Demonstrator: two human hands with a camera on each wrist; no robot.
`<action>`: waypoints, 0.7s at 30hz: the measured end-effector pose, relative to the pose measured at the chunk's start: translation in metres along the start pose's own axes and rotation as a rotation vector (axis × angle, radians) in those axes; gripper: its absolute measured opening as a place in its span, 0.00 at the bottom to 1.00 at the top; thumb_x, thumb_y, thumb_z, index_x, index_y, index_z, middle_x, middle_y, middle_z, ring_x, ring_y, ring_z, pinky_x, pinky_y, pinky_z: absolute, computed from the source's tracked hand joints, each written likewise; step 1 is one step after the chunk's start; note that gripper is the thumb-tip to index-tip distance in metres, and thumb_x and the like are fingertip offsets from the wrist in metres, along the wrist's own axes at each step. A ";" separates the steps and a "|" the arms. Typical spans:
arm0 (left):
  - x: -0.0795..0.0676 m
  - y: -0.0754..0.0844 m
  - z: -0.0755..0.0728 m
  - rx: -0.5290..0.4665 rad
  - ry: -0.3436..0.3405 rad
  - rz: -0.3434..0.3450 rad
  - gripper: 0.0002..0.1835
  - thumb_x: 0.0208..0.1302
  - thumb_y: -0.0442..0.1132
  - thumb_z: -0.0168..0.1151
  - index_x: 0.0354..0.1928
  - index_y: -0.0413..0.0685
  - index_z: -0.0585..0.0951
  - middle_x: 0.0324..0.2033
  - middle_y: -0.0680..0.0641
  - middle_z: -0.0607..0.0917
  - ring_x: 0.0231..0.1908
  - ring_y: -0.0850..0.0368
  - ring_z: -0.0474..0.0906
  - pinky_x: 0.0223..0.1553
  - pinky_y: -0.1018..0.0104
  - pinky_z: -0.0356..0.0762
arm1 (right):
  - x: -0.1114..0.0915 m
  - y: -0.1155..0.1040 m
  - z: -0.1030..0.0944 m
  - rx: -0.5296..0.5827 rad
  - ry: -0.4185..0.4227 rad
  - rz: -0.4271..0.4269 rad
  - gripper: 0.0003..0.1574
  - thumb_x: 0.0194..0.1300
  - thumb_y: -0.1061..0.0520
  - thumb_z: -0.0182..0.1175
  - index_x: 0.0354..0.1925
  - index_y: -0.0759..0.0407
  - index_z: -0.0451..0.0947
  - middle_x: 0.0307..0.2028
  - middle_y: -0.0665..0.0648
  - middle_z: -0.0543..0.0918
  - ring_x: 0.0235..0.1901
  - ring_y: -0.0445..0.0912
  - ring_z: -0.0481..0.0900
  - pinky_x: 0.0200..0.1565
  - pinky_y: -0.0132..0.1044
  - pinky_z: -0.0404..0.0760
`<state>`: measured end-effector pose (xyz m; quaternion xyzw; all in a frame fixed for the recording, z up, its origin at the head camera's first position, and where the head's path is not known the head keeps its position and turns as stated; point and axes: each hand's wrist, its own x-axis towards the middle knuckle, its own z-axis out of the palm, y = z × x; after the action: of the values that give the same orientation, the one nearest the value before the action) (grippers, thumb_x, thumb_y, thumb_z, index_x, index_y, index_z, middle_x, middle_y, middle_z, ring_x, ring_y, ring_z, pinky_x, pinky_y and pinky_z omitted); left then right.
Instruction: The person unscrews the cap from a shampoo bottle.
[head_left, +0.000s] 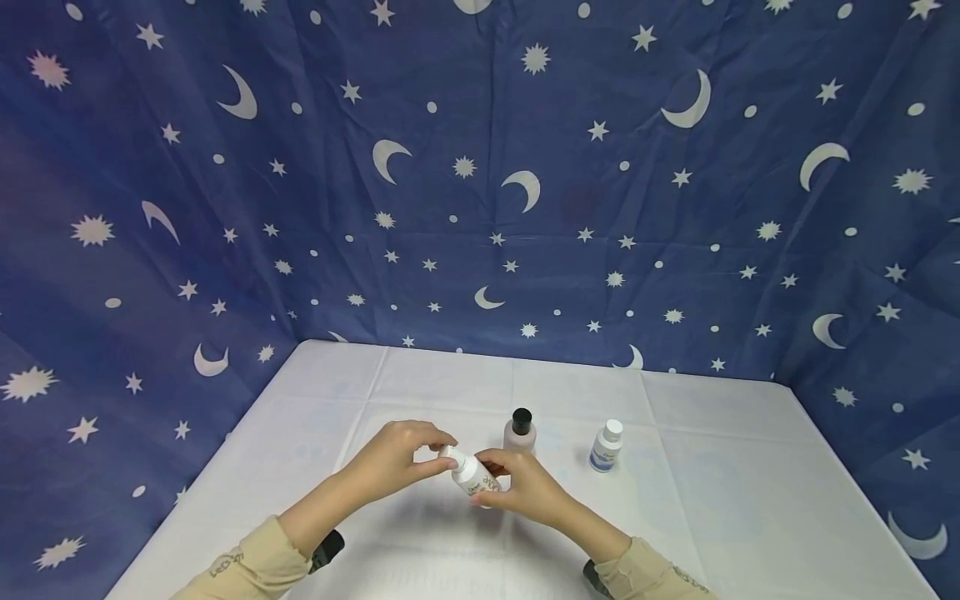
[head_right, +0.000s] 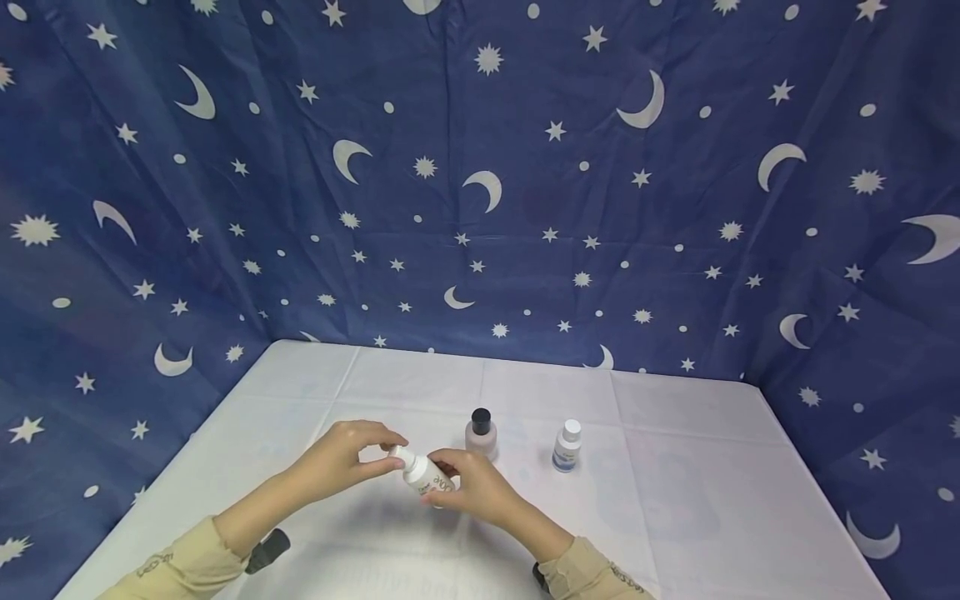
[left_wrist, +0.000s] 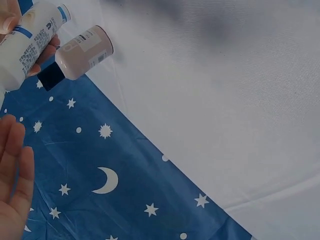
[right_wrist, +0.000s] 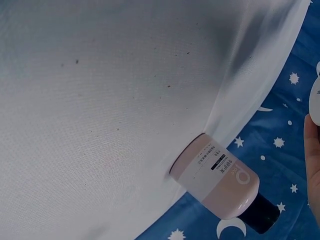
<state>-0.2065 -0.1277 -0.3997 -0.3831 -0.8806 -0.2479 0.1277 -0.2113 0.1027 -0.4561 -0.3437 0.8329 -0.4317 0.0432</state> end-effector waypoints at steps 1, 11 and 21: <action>0.000 0.000 0.000 -0.009 0.008 -0.005 0.12 0.56 0.46 0.68 0.39 0.47 0.85 0.31 0.55 0.86 0.32 0.64 0.79 0.34 0.74 0.78 | 0.000 0.000 0.000 -0.002 0.000 0.001 0.26 0.53 0.52 0.70 0.48 0.62 0.78 0.41 0.55 0.85 0.39 0.41 0.82 0.48 0.33 0.81; 0.000 0.002 -0.001 -0.130 -0.004 -0.058 0.14 0.56 0.42 0.68 0.45 0.48 0.83 0.32 0.54 0.85 0.34 0.67 0.78 0.38 0.72 0.80 | 0.001 0.000 0.001 0.000 0.003 -0.004 0.25 0.52 0.54 0.70 0.48 0.62 0.78 0.41 0.55 0.85 0.39 0.41 0.83 0.48 0.34 0.81; 0.003 0.002 -0.004 -0.200 -0.102 -0.091 0.11 0.55 0.37 0.68 0.41 0.44 0.84 0.37 0.51 0.87 0.34 0.65 0.79 0.36 0.72 0.79 | 0.000 0.002 0.002 -0.001 -0.007 -0.012 0.25 0.53 0.53 0.70 0.48 0.61 0.78 0.41 0.55 0.85 0.39 0.40 0.82 0.48 0.33 0.81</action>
<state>-0.2067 -0.1265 -0.3944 -0.3655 -0.8733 -0.3203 0.0325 -0.2114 0.1020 -0.4585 -0.3502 0.8308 -0.4304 0.0432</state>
